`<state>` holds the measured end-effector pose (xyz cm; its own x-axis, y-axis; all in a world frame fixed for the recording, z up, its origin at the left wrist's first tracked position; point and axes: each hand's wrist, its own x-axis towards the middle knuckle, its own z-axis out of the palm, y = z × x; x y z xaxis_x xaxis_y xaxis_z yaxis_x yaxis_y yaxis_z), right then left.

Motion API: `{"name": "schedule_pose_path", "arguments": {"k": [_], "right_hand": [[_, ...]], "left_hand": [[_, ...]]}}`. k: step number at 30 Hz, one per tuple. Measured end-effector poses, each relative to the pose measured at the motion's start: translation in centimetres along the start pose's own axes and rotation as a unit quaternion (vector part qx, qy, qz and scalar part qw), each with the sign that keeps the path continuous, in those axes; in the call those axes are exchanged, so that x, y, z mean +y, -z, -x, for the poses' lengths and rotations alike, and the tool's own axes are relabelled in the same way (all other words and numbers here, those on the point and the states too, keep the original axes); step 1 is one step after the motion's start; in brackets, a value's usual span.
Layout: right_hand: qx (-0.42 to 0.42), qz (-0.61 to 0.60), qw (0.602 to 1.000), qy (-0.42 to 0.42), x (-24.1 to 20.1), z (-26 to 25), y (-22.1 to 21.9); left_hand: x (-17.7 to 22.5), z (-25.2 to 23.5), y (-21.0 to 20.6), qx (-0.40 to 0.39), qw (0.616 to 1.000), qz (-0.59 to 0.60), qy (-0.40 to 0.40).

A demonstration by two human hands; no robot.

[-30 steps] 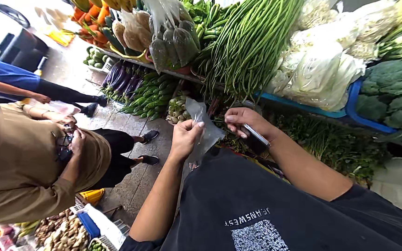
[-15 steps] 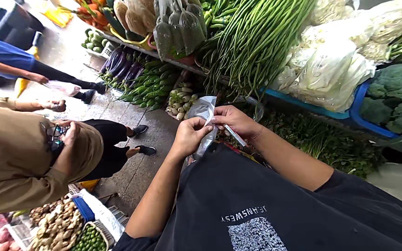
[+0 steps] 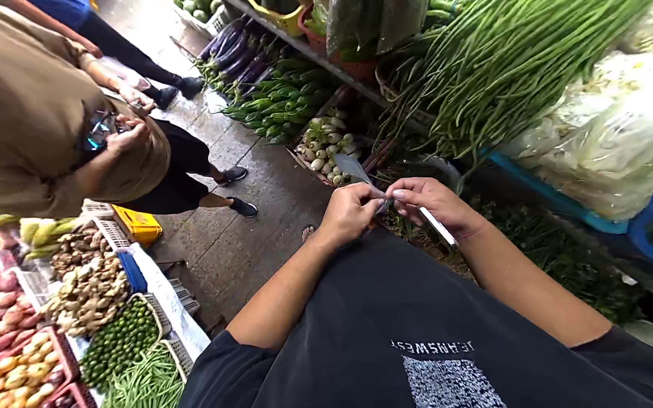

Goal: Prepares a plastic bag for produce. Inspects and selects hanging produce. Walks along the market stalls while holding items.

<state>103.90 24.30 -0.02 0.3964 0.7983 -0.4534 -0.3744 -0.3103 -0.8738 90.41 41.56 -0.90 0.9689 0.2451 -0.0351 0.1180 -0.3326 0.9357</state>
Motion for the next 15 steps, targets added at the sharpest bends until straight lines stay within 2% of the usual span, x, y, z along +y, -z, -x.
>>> {"name": "schedule_pose_path", "arguments": {"k": [4,7,11,15], "right_hand": [[-0.021,0.025,0.999,0.01,-0.3,-0.7,-1.2],[-0.039,0.032,0.998,0.04,-0.2,-1.1,-1.4],[-0.051,-0.016,0.998,0.044,-0.6,-0.9,-2.0],[-0.061,-0.045,0.996,0.044,-1.0,-0.9,-2.2]], "left_hand": [[0.1,-0.5,0.1,-0.006,0.996,-0.09,-0.021],[0.8,-0.9,0.9,-0.014,0.995,-0.096,0.012],[0.9,-0.6,1.8,-0.05,0.993,0.068,0.077],[-0.3,0.3,1.9,-0.03,0.953,0.291,0.085]]}}
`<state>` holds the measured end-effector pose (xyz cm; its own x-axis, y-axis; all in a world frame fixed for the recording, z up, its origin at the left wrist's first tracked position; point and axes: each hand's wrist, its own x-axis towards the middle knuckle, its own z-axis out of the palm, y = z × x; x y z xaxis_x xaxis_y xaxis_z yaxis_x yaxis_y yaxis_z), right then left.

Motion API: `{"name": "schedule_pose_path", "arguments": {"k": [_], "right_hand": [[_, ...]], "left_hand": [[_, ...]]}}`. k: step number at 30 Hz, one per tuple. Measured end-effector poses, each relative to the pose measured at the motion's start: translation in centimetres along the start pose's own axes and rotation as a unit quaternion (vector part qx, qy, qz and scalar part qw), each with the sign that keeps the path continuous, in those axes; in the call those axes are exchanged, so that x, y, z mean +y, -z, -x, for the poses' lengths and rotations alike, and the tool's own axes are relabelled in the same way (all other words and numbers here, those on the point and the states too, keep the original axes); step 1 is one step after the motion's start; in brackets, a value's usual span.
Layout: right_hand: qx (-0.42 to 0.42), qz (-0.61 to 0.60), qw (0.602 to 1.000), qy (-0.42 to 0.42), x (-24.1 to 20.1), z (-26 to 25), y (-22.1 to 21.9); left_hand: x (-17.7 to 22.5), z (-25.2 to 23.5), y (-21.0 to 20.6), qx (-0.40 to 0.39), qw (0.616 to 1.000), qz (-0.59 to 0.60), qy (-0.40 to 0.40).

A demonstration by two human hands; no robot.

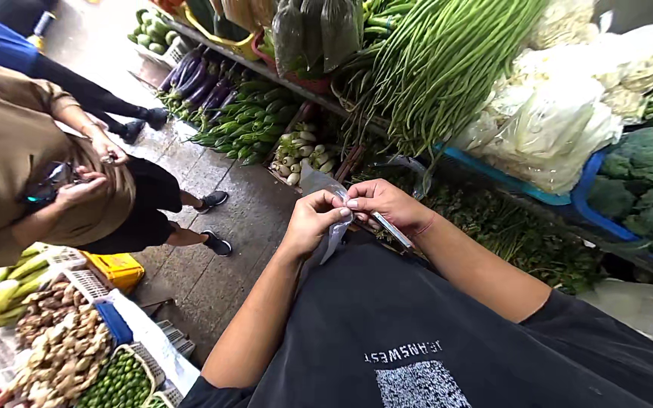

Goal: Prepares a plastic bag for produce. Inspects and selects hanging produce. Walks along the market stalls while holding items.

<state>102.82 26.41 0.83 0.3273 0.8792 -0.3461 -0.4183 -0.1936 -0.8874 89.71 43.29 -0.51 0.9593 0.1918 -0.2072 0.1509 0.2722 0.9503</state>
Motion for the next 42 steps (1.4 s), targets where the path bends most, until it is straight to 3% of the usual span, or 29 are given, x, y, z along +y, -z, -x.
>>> {"name": "schedule_pose_path", "arguments": {"k": [5,18,27,33,36,38,40,42], "right_hand": [[-0.002,0.013,1.0,0.008,-0.2,0.2,0.0],[-0.012,0.044,0.999,0.028,0.0,-0.1,0.5],[0.054,0.05,0.996,0.04,-0.1,0.1,1.5],[0.129,0.098,0.987,0.019,1.9,0.0,3.9],[0.19,0.027,0.981,0.008,2.4,0.5,4.6],[0.188,-0.076,0.979,0.033,2.6,0.5,5.4],[0.114,-0.192,0.973,0.067,2.6,0.4,6.4],[0.003,-0.208,0.974,0.088,2.3,0.1,7.6]], "left_hand": [[-0.3,0.7,0.7,0.024,0.996,0.09,0.004],[1.0,0.4,0.3,0.011,1.0,-0.019,-0.003],[0.5,0.1,-0.7,0.046,0.991,0.128,-0.004],[2.1,0.0,-0.5,0.048,0.927,0.37,-0.034],[2.8,0.0,-0.1,0.078,0.945,0.315,-0.039],[2.2,0.0,0.8,0.065,0.963,0.259,-0.04],[1.4,-0.6,1.9,0.017,0.983,0.177,-0.047],[0.9,-1.8,3.0,0.015,0.996,0.08,-0.046]]}}
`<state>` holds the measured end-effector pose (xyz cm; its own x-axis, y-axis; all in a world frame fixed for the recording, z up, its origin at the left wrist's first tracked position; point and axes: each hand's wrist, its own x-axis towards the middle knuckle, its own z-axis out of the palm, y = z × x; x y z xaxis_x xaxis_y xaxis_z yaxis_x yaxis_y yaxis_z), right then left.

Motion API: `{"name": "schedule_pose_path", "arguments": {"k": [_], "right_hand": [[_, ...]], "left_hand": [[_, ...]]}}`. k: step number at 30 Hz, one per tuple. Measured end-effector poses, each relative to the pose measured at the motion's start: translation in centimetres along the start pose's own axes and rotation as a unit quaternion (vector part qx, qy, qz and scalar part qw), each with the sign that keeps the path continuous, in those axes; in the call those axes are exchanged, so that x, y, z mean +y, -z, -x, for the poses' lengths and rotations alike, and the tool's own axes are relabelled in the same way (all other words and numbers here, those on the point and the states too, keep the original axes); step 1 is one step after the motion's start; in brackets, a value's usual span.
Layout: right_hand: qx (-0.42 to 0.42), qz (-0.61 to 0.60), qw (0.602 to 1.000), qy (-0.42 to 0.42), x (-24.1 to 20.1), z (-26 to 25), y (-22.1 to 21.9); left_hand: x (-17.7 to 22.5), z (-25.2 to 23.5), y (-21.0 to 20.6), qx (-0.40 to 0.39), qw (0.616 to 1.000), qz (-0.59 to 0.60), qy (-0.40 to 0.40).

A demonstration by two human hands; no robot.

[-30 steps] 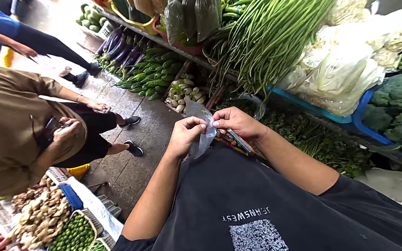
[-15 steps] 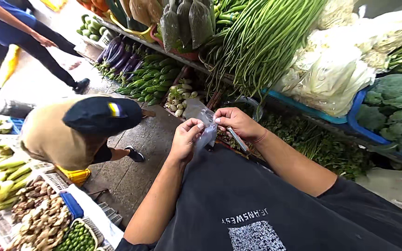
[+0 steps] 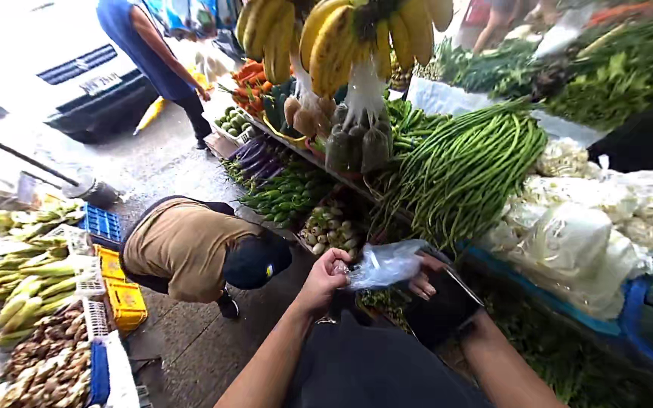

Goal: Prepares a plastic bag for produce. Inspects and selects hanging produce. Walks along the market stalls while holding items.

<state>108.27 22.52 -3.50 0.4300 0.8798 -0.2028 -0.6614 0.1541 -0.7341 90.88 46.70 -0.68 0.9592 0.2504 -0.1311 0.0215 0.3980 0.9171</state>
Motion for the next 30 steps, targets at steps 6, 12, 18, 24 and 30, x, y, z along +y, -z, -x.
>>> {"name": "schedule_pose_path", "arguments": {"k": [6,12,18,24,30], "right_hand": [[0.06,0.188,0.978,-0.065,-1.8,1.4,-3.0],[0.111,0.082,0.987,-0.086,-0.8,0.6,-3.4],[0.195,0.018,0.98,-0.022,-0.9,0.5,-4.1],[0.282,-0.007,0.959,0.014,-0.1,1.5,-4.3],[0.29,-0.001,0.957,0.021,-0.2,-0.1,-4.6]], "left_hand": [[4.2,-7.7,3.0,0.007,0.997,-0.069,-0.018],[14.6,-23.6,10.5,0.159,0.944,-0.248,-0.15],[21.1,-38.3,18.5,0.196,0.889,-0.368,-0.187],[22.5,-38.8,19.8,0.149,0.912,-0.374,-0.071],[20.3,-39.5,18.7,0.02,0.931,-0.36,-0.063]]}}
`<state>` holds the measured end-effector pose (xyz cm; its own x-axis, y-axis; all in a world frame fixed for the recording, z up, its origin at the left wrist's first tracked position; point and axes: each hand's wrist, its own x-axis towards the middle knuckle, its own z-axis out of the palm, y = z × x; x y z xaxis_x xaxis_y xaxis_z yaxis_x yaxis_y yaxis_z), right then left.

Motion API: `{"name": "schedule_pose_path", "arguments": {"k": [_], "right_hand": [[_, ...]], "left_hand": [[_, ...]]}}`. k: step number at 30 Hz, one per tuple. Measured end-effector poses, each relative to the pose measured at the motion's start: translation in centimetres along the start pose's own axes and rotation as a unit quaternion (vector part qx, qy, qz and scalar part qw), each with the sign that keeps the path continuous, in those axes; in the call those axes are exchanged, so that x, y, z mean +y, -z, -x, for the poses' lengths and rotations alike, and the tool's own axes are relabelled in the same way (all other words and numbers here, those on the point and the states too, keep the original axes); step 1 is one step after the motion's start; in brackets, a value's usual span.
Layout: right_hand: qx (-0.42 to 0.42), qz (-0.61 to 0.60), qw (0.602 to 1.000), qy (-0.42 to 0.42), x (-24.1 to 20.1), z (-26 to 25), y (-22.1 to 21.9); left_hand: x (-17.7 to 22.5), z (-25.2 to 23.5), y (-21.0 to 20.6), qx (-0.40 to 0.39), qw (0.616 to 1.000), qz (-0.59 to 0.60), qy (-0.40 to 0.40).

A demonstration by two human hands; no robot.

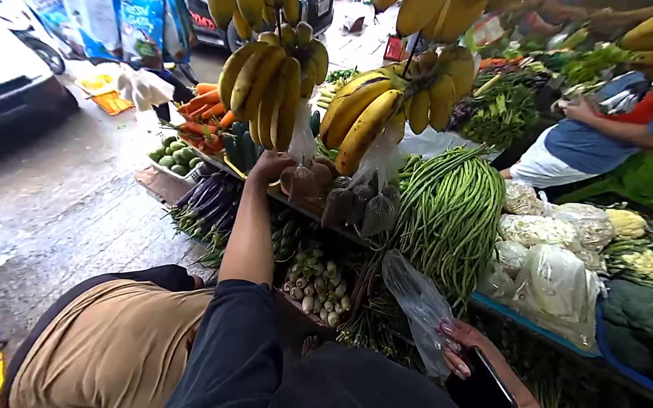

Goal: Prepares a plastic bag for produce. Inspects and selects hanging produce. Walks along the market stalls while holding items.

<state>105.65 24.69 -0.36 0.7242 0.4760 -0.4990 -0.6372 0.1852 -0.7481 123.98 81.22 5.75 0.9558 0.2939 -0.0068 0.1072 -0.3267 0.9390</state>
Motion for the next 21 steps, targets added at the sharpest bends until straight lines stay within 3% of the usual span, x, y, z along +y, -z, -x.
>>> {"name": "schedule_pose_path", "arguments": {"k": [7,11,15,19,21], "right_hand": [[0.003,0.015,1.0,0.014,-0.5,-0.6,-1.3],[-0.011,0.044,0.999,0.009,-0.2,-0.5,-1.1],[-0.026,0.034,0.999,0.013,-0.1,-0.7,-1.0],[-0.046,0.042,0.998,0.007,-0.3,-0.6,-0.5],[-0.057,0.036,0.998,0.0,-0.3,-0.5,-0.1]], "left_hand": [[0.8,3.1,-1.4,0.137,0.985,-0.105,0.006],[1.9,5.1,-0.7,0.159,0.975,-0.153,-0.014],[1.5,5.8,0.8,0.11,0.991,-0.066,-0.038],[1.6,8.0,1.2,-0.007,0.997,0.072,-0.001],[1.4,9.7,0.8,-0.018,0.991,0.132,0.028]]}}
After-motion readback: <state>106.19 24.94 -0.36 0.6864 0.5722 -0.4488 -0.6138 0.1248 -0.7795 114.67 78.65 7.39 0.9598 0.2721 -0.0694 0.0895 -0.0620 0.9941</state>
